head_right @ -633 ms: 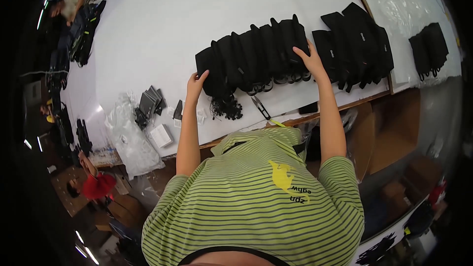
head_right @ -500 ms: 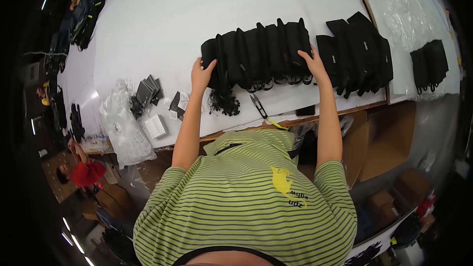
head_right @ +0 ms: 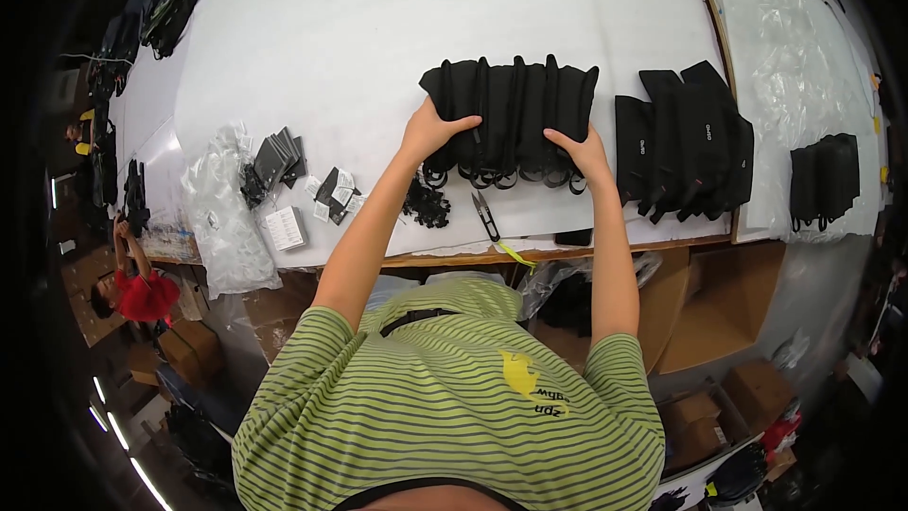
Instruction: Organizing and packing black gear pouches into cardboard boxes with plastic liners.
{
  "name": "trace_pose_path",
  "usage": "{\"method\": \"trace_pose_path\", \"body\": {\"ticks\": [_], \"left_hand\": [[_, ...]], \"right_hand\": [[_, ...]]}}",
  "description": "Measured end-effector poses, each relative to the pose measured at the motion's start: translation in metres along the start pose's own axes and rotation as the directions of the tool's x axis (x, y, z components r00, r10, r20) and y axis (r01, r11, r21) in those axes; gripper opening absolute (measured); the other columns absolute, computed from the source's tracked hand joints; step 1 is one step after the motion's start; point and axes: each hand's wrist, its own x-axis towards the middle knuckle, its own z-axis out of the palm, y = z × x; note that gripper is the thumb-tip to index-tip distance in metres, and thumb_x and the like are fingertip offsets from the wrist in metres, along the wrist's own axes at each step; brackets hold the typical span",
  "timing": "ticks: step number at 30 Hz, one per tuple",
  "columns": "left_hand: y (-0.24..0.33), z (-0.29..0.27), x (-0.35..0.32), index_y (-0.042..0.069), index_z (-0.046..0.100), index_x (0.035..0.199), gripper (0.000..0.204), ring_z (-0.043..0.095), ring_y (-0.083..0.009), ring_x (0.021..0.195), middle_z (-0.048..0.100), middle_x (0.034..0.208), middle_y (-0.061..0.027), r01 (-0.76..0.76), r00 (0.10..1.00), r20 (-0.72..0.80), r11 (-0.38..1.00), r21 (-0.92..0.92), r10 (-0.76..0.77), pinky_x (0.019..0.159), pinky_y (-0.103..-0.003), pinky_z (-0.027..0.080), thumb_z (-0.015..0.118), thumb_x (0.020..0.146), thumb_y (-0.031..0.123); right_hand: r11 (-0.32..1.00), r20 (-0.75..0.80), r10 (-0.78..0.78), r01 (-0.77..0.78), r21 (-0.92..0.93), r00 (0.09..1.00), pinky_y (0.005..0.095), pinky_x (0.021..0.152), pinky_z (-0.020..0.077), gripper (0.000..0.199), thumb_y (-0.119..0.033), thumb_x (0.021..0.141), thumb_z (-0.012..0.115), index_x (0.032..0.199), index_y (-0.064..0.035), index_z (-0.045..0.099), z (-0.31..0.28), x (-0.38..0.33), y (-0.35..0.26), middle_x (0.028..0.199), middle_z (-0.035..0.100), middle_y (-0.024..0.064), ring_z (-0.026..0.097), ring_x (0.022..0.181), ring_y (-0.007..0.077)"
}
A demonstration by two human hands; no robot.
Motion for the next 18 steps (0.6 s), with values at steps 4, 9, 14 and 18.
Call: {"method": "trace_pose_path", "body": {"ticks": [4, 9, 14, 18], "left_hand": [[0.007, 0.004, 0.011, -0.002, 0.048, 0.121, 0.079, 0.058, -0.0296, 0.105, 0.060, 0.111, -0.0184, -0.044, 0.998, 0.051, 0.998, -0.048, 0.047, 0.089, -0.035, 0.045, 0.078, 0.061, 0.040], [0.005, -0.005, 0.014, 0.002, 0.052, 0.119, 0.069, 0.058, -0.0292, 0.104, 0.061, 0.111, -0.0165, -0.095, 0.993, 0.056, 0.982, -0.161, 0.105, 0.089, -0.035, 0.045, 0.076, 0.063, 0.033], [0.002, -0.071, -0.010, 0.003, 0.053, 0.118, 0.067, 0.059, -0.0268, 0.102, 0.062, 0.110, -0.0154, -0.228, 0.973, -0.129, 0.903, -0.364, 0.194, 0.089, -0.034, 0.045, 0.077, 0.062, 0.029], [-0.032, -0.153, -0.063, 0.002, 0.055, 0.113, 0.068, 0.060, -0.0294, 0.099, 0.063, 0.105, -0.0166, -0.364, 0.880, -0.410, 0.892, -0.266, 0.237, 0.087, -0.036, 0.046, 0.077, 0.058, 0.035]], "right_hand": [[0.985, 0.009, 0.101, -0.102, 0.142, 0.995, 0.0290, 0.084, 0.0456, 0.059, -0.029, 0.070, 0.077, 0.113, 0.0047, 0.055, 0.002, -0.006, 0.004, 0.105, 0.062, 0.0125, 0.059, 0.095, 0.0192], [0.937, -0.003, 0.046, -0.042, 0.346, 0.999, 0.0277, 0.084, 0.0462, 0.053, -0.023, 0.072, 0.075, 0.112, 0.0057, 0.056, 0.004, -0.021, -0.021, 0.104, 0.062, 0.0109, 0.060, 0.094, 0.0191], [0.972, 0.028, -0.112, 0.104, 0.212, 0.993, 0.0280, 0.085, 0.0452, 0.058, -0.023, 0.071, 0.076, 0.115, 0.0071, 0.053, 0.030, -0.021, -0.073, 0.105, 0.061, 0.0117, 0.059, 0.094, 0.0187], [0.947, 0.157, -0.287, 0.254, 0.198, 0.945, 0.0298, 0.078, 0.0489, 0.049, -0.018, 0.074, 0.074, 0.114, 0.0051, 0.054, 0.103, -0.032, -0.121, 0.100, 0.062, 0.0105, 0.062, 0.085, 0.0190]]}}
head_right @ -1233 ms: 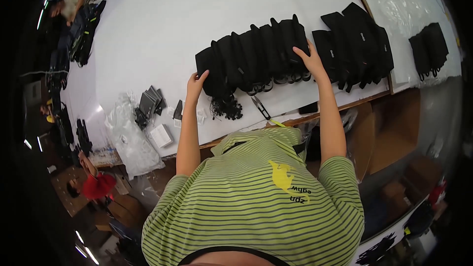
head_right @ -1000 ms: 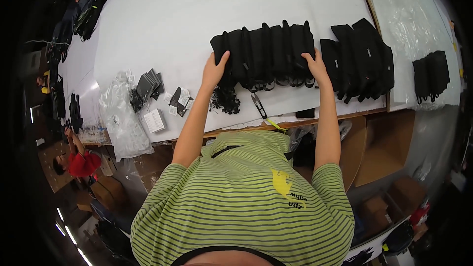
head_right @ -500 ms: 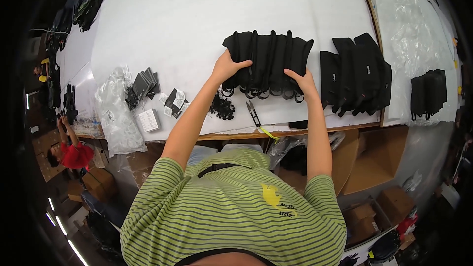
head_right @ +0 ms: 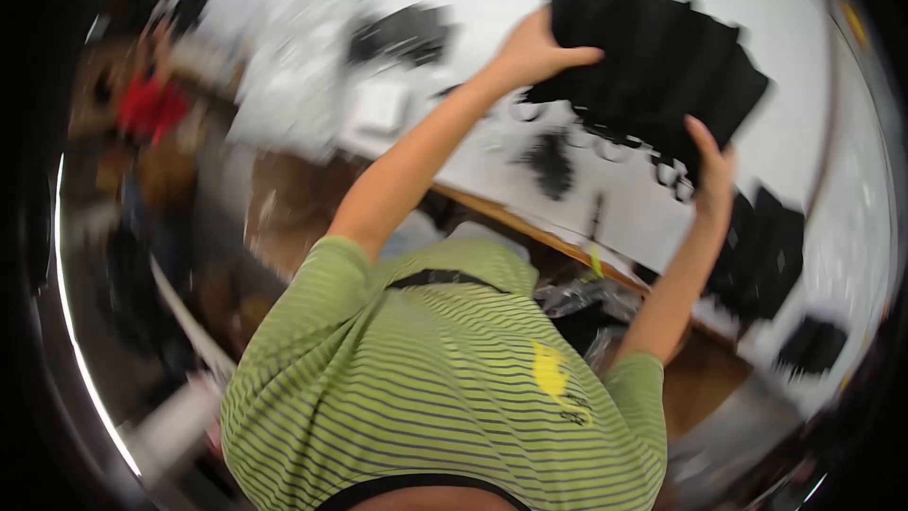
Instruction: Organizing and packing black gear pouches into cardboard boxes with plastic liners.
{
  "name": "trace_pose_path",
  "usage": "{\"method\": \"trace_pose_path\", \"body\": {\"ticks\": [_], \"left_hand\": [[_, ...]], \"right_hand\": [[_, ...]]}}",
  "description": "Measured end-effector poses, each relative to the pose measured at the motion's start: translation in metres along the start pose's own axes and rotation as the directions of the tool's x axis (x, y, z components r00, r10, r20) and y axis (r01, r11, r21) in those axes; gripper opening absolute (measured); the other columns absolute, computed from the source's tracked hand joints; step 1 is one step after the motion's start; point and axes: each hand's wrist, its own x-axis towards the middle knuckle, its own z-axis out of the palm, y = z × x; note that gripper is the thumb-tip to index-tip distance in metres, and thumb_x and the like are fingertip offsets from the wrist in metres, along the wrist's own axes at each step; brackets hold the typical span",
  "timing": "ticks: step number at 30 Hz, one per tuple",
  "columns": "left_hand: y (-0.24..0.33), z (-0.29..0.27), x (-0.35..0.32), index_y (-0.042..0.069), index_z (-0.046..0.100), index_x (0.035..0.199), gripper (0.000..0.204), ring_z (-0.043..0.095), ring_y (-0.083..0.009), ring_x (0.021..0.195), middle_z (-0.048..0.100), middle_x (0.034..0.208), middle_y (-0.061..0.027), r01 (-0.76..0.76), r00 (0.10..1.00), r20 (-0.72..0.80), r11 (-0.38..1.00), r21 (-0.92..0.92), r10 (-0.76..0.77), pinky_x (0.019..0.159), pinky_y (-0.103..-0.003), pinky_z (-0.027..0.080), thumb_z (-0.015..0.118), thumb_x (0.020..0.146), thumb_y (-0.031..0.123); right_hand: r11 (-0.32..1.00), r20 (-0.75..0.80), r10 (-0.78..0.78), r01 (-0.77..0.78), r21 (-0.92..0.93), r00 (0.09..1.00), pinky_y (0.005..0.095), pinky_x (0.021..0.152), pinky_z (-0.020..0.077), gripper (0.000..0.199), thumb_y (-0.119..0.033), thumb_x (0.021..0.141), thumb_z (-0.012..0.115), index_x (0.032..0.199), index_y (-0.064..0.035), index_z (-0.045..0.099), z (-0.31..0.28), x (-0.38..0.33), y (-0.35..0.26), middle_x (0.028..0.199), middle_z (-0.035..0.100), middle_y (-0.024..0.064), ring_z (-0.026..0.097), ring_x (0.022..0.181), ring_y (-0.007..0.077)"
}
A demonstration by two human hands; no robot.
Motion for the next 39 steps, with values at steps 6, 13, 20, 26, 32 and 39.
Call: {"method": "trace_pose_path", "body": {"ticks": [6, 13, 20, 26, 32, 39], "left_hand": [[-0.006, -0.169, -0.145, 0.004, 0.052, 0.114, 0.067, 0.061, -0.0309, 0.096, 0.064, 0.102, -0.0155, 0.147, 0.888, -0.439, 0.989, -0.007, -0.135, 0.085, -0.036, 0.046, 0.076, 0.059, 0.035], [-0.116, -0.310, -0.405, 0.001, 0.047, 0.120, 0.072, 0.060, -0.0361, 0.096, 0.063, 0.102, -0.0213, 0.446, 0.530, -0.718, 0.868, -0.216, -0.451, 0.083, -0.039, 0.047, 0.075, 0.063, 0.034], [-0.199, -0.333, -0.553, 0.001, 0.050, 0.120, 0.064, 0.059, -0.0298, 0.101, 0.061, 0.110, -0.0177, 0.464, 0.154, -0.650, 0.635, -0.618, -0.744, 0.086, -0.036, 0.046, 0.073, 0.067, 0.028], [-0.292, -0.329, -0.611, -0.002, 0.050, 0.119, 0.063, 0.059, -0.0264, 0.100, 0.062, 0.109, -0.0160, 0.406, 0.003, -0.551, 0.505, -0.762, -0.835, 0.086, -0.034, 0.045, 0.072, 0.068, 0.027], [-0.419, -0.352, -0.626, -0.011, 0.051, 0.113, 0.069, 0.058, -0.0277, 0.096, 0.059, 0.109, -0.0200, 0.510, -0.196, -0.010, -0.093, -0.855, -0.981, 0.085, -0.033, 0.045, 0.069, 0.066, 0.035], [-0.625, -0.403, -0.696, -0.015, 0.059, 0.095, 0.064, 0.061, -0.0338, 0.096, 0.063, 0.095, -0.0285, 0.693, -0.100, -0.229, 0.097, -0.715, -0.968, 0.085, -0.036, 0.046, 0.067, 0.059, 0.038]], "right_hand": [[0.992, 0.348, -0.091, 0.116, -0.051, 0.933, 0.0304, 0.085, 0.0457, 0.055, -0.019, 0.076, 0.071, 0.119, 0.0088, 0.049, 0.179, -0.044, -0.007, 0.110, 0.059, 0.0143, 0.059, 0.098, 0.0219], [0.834, 0.626, 0.304, 0.117, -0.539, 0.718, 0.0312, 0.085, 0.0465, 0.062, -0.020, 0.069, 0.078, 0.117, 0.0084, 0.050, 0.427, -0.180, 0.071, 0.107, 0.060, 0.0162, 0.060, 0.093, 0.0226], [0.642, 0.612, 0.684, 0.071, -0.763, 0.396, 0.0292, 0.083, 0.0458, 0.062, -0.024, 0.070, 0.077, 0.116, 0.0076, 0.050, 0.582, -0.259, 0.171, 0.106, 0.060, 0.0140, 0.059, 0.094, 0.0201], [0.476, 0.488, 0.862, 0.114, -0.872, 0.138, 0.0302, 0.079, 0.0485, 0.055, -0.027, 0.073, 0.073, 0.111, 0.0072, 0.053, 0.663, -0.266, 0.279, 0.103, 0.061, 0.0141, 0.061, 0.090, 0.0205], [0.126, 0.154, 0.974, 0.171, -0.977, 0.166, 0.0367, 0.083, 0.0468, 0.077, -0.039, 0.065, 0.075, 0.119, 0.0069, 0.046, 0.718, -0.248, 0.437, 0.112, 0.055, 0.0167, 0.055, 0.101, 0.0254], [0.148, 0.229, 0.930, 0.279, -0.949, 0.286, 0.0334, 0.101, 0.0312, 0.099, -0.048, 0.062, 0.073, 0.130, 0.0121, 0.034, 0.790, -0.258, 0.631, 0.131, 0.043, 0.0211, 0.041, 0.121, 0.0277]]}}
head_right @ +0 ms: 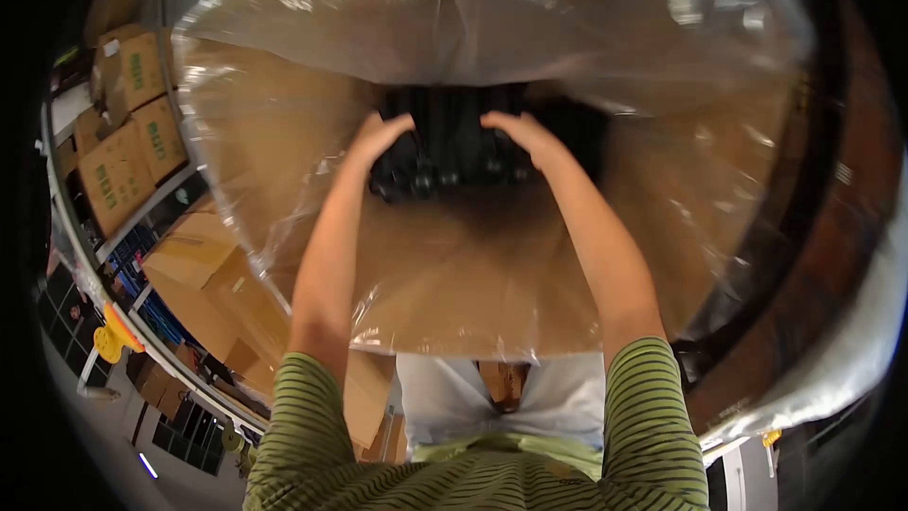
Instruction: Organizing and packing black gear pouches into cardboard boxes with plastic liners.
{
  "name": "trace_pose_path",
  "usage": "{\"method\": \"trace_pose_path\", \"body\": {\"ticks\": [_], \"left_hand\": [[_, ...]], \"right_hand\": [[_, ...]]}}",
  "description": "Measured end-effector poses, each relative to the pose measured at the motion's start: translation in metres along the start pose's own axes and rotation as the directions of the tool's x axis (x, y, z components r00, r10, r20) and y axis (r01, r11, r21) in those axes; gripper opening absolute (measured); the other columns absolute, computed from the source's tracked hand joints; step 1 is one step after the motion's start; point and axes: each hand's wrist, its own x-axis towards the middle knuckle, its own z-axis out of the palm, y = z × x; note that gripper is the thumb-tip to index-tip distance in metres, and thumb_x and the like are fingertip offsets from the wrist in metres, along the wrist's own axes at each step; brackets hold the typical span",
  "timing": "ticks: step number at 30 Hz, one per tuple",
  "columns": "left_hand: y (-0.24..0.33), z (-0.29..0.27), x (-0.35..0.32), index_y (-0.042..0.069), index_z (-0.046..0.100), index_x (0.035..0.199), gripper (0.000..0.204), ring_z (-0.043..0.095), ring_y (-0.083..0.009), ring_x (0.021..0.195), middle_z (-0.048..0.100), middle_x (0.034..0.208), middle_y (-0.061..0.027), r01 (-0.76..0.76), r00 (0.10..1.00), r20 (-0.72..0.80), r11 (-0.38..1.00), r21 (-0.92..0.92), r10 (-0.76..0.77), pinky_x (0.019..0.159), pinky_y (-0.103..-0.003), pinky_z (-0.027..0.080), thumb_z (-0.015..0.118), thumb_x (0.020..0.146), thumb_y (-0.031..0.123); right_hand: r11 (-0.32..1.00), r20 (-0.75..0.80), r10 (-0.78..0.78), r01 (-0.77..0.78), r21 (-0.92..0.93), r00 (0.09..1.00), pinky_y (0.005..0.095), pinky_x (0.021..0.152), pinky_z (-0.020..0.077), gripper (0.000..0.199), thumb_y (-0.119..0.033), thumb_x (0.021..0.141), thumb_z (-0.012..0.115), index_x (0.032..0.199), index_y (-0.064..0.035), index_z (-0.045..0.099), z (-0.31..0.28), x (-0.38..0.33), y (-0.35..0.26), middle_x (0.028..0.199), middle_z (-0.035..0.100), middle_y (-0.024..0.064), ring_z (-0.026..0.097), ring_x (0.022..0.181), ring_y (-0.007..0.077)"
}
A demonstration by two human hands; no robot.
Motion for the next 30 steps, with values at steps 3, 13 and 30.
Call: {"method": "trace_pose_path", "body": {"ticks": [3, 13, 30], "left_hand": [[0.006, 0.013, 0.090, -0.007, 0.057, 0.110, 0.073, 0.056, -0.0385, 0.105, 0.060, 0.109, -0.0267, -0.258, 0.926, -0.250, 0.958, 0.128, 0.283, 0.088, -0.039, 0.045, 0.072, 0.060, 0.045], [-0.053, 0.022, 0.232, -0.002, 0.039, 0.130, 0.076, 0.052, -0.0335, 0.113, 0.054, 0.121, -0.0236, -0.210, 0.857, -0.412, 0.941, 0.266, 0.308, 0.093, -0.038, 0.041, 0.072, 0.073, 0.035], [-0.029, 0.060, 0.238, 0.012, 0.020, 0.144, 0.064, 0.009, -0.0330, 0.138, 0.011, 0.151, -0.0133, -0.307, 0.619, -0.332, 0.608, 0.732, 0.712, 0.111, -0.049, 0.008, 0.041, 0.093, 0.043]], "right_hand": [[0.879, -0.023, -0.475, 0.476, 0.017, 0.879, 0.0320, 0.100, 0.0330, 0.079, -0.043, 0.067, 0.074, 0.125, 0.0028, 0.047, -0.006, 0.102, -0.014, 0.124, 0.052, 0.0153, 0.046, 0.117, 0.0256], [0.644, -0.185, -0.705, 0.508, -0.572, 0.685, 0.0374, 0.103, 0.0311, 0.084, -0.045, 0.079, 0.065, 0.137, 0.0036, 0.028, 0.051, 0.268, -0.024, 0.137, 0.036, 0.0227, 0.037, 0.124, 0.0366], [0.629, -0.347, -0.774, 0.578, -0.520, 0.530, 0.0420, 0.106, 0.0257, 0.068, -0.044, 0.093, 0.044, 0.136, 0.0057, 0.029, 0.028, 0.261, -0.007, 0.139, 0.031, 0.0279, 0.032, 0.127, 0.0403]]}}
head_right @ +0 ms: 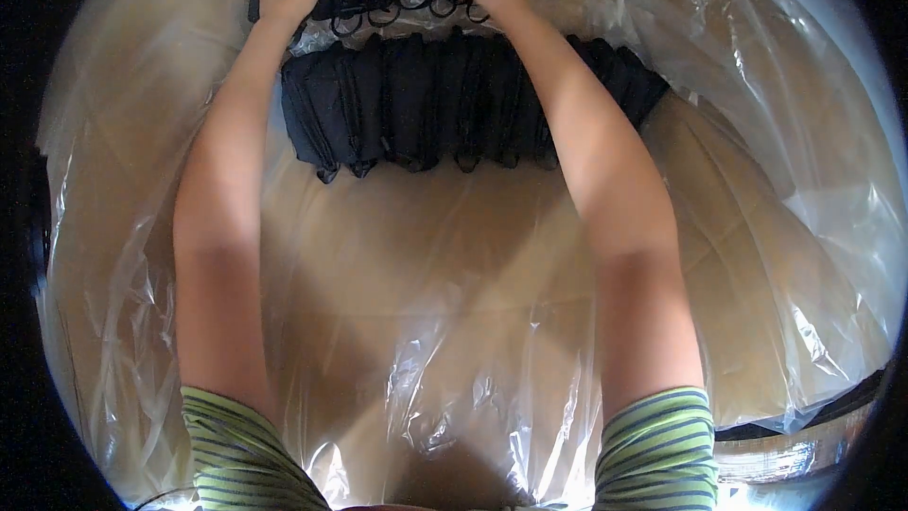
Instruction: Organizing and packing black gear pouches into cardboard boxes with plastic liners.
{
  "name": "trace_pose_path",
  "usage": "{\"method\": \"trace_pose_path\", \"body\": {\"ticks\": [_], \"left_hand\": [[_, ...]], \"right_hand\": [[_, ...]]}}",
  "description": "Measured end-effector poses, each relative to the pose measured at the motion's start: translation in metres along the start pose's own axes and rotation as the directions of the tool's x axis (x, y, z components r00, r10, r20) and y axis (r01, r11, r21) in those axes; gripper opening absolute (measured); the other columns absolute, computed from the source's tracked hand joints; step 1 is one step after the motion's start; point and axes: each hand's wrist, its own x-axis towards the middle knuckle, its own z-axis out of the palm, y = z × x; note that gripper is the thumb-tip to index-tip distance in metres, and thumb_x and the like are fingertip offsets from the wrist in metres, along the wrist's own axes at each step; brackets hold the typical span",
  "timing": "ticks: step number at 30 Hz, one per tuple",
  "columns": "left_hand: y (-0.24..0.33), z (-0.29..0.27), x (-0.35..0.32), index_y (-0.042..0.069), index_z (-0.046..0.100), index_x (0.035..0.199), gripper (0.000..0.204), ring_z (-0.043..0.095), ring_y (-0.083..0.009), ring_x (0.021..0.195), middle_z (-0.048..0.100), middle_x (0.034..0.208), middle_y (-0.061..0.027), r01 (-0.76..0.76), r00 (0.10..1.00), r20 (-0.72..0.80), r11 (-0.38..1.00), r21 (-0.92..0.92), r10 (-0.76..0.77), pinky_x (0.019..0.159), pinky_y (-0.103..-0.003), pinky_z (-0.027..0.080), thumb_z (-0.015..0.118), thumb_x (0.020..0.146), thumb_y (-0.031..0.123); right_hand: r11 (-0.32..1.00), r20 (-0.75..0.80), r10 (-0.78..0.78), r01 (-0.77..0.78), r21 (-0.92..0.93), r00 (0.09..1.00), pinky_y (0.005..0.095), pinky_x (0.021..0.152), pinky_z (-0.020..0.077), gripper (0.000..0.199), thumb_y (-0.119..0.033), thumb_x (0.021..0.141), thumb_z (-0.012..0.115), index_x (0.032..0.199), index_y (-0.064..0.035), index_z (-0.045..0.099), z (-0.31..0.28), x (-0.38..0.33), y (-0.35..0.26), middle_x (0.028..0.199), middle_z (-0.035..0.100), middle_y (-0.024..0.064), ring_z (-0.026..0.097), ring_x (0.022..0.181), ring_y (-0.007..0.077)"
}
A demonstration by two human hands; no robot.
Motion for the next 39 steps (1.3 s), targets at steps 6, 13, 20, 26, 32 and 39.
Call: {"method": "trace_pose_path", "body": {"ticks": [6, 13, 20, 26, 32, 39], "left_hand": [[0.081, -0.012, -0.013, 0.008, 0.034, 0.138, 0.055, 0.021, -0.0297, 0.136, 0.028, 0.145, -0.0140, -0.300, 0.954, -0.006, 0.950, -0.082, 0.301, 0.110, -0.049, 0.013, 0.047, 0.090, 0.033], [0.090, 0.018, -0.018, 0.012, 0.033, 0.140, 0.053, 0.018, -0.0274, 0.138, 0.025, 0.147, -0.0115, -0.255, 0.943, 0.166, 0.947, -0.195, 0.288, 0.111, -0.047, 0.009, 0.035, 0.095, 0.039], [0.117, -0.053, -0.096, 0.005, 0.041, 0.134, 0.048, 0.031, -0.0353, 0.130, 0.030, 0.143, -0.0182, 0.054, 0.996, 0.091, 0.863, -0.502, -0.009, 0.106, -0.047, 0.025, 0.042, 0.094, 0.032], [0.172, -0.248, -0.222, 0.003, 0.051, 0.119, 0.033, 0.057, -0.0266, 0.108, 0.056, 0.118, -0.0165, 0.491, 0.839, 0.542, 0.497, -0.715, -0.049, 0.091, -0.031, 0.044, 0.054, 0.091, 0.021], [0.161, -0.411, -0.377, -0.001, 0.057, 0.107, 0.025, 0.061, -0.0143, 0.089, 0.064, 0.095, -0.0097, 0.724, 0.690, 0.606, 0.359, -0.589, -0.395, 0.074, -0.026, 0.047, 0.047, 0.094, 0.017], [0.166, -0.485, -0.429, 0.003, 0.060, 0.100, 0.026, 0.060, -0.0131, 0.070, 0.066, 0.086, -0.0086, 0.845, 0.523, 0.749, 0.130, -0.519, -0.407, 0.064, -0.023, 0.046, 0.042, 0.096, 0.021]], "right_hand": [[0.994, -0.068, -0.095, 0.091, -0.065, 0.993, 0.0409, 0.111, 0.0152, 0.066, -0.042, 0.094, 0.042, 0.139, 0.0030, 0.025, 0.014, 0.004, 0.014, 0.142, 0.027, 0.0255, 0.023, 0.133, 0.0383], [0.998, 0.258, -0.056, 0.056, 0.007, 0.965, 0.0401, 0.111, 0.0151, 0.076, -0.048, 0.089, 0.048, 0.141, 0.0009, 0.021, 0.001, 0.006, 0.053, 0.144, 0.023, 0.0254, 0.020, 0.135, 0.0372], [0.975, 0.144, 0.090, -0.117, 0.191, 0.986, 0.0418, 0.096, 0.0376, 0.046, -0.034, 0.093, 0.043, 0.128, -0.0038, 0.047, -0.061, -0.067, -0.024, 0.119, 0.053, 0.0248, 0.049, 0.112, 0.0409], [0.912, 0.222, 0.141, -0.214, 0.349, 0.965, 0.0285, 0.084, 0.0468, 0.019, -0.010, 0.089, 0.052, 0.104, -0.0024, 0.062, -0.190, -0.219, -0.092, 0.099, 0.066, 0.0099, 0.062, 0.093, 0.0193], [0.841, 0.594, 0.117, -0.398, 0.367, 0.796, 0.0304, 0.074, 0.0490, 0.021, -0.013, 0.084, 0.052, 0.100, -0.0092, 0.064, -0.333, -0.329, -0.182, 0.083, 0.067, 0.0065, 0.064, 0.078, 0.0176], [0.889, 0.493, 0.183, -0.358, 0.286, 0.850, 0.0324, 0.068, 0.0497, 0.022, -0.016, 0.084, 0.049, 0.098, -0.0086, 0.064, -0.466, -0.362, -0.207, 0.078, 0.067, 0.0084, 0.065, 0.074, 0.0204]]}}
